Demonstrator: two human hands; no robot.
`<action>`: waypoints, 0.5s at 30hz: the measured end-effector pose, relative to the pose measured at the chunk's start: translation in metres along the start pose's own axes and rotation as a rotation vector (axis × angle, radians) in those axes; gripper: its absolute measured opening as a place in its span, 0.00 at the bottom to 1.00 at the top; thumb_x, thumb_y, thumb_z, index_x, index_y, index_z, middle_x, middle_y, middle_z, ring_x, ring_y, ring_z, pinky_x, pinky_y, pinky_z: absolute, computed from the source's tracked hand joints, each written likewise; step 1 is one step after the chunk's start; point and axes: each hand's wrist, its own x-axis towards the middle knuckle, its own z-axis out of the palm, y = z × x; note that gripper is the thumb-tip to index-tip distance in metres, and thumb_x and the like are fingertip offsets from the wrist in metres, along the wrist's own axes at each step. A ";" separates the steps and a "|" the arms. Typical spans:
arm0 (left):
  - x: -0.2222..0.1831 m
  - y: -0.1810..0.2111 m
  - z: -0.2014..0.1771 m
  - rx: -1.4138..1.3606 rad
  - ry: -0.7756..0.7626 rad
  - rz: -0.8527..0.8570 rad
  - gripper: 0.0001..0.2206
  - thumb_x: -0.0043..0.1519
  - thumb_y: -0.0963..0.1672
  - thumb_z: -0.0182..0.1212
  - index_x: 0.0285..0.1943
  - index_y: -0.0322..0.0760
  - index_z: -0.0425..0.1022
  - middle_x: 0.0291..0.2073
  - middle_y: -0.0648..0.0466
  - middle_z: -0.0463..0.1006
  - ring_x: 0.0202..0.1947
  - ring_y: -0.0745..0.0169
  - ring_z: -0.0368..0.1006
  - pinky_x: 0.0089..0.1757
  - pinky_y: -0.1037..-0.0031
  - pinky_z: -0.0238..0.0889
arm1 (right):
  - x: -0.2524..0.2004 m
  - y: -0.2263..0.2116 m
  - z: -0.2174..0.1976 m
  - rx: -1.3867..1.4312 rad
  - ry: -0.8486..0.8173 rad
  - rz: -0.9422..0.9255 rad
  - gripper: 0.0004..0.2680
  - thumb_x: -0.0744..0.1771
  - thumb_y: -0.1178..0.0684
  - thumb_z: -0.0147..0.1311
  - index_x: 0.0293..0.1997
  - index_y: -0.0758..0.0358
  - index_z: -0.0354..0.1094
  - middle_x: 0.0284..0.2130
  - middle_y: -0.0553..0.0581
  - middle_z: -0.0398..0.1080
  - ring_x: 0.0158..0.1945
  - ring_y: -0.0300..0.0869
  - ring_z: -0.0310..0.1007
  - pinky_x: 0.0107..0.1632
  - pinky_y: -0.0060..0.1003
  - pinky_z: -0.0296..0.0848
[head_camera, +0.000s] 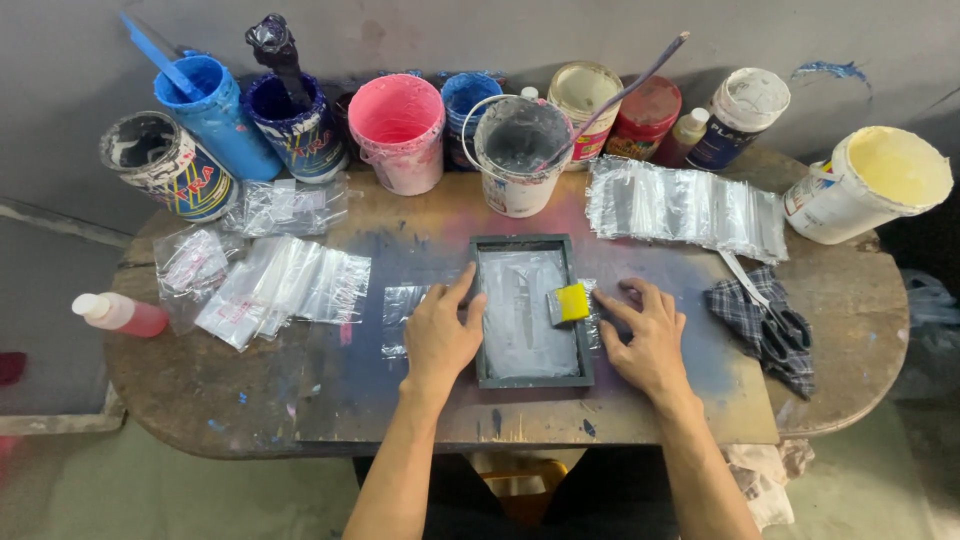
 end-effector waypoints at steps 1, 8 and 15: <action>0.001 -0.002 0.002 0.000 0.001 -0.003 0.20 0.64 0.51 0.59 0.66 0.53 0.76 0.36 0.47 0.80 0.39 0.42 0.81 0.39 0.55 0.75 | 0.000 0.000 0.000 0.000 -0.002 -0.003 0.18 0.61 0.48 0.60 0.58 0.31 0.75 0.57 0.51 0.64 0.61 0.49 0.64 0.55 0.44 0.60; 0.003 -0.007 0.007 0.018 0.011 -0.001 0.18 0.64 0.52 0.59 0.64 0.58 0.77 0.35 0.49 0.79 0.37 0.45 0.81 0.38 0.57 0.76 | -0.001 0.003 0.003 -0.010 0.000 -0.008 0.19 0.62 0.47 0.59 0.59 0.30 0.74 0.58 0.50 0.64 0.61 0.49 0.63 0.55 0.44 0.60; 0.003 -0.005 0.006 0.003 0.024 -0.012 0.18 0.64 0.51 0.59 0.64 0.58 0.78 0.34 0.49 0.79 0.35 0.46 0.81 0.36 0.59 0.75 | -0.001 0.004 0.004 -0.020 0.002 0.001 0.19 0.61 0.47 0.60 0.58 0.29 0.74 0.58 0.50 0.64 0.61 0.49 0.63 0.56 0.44 0.60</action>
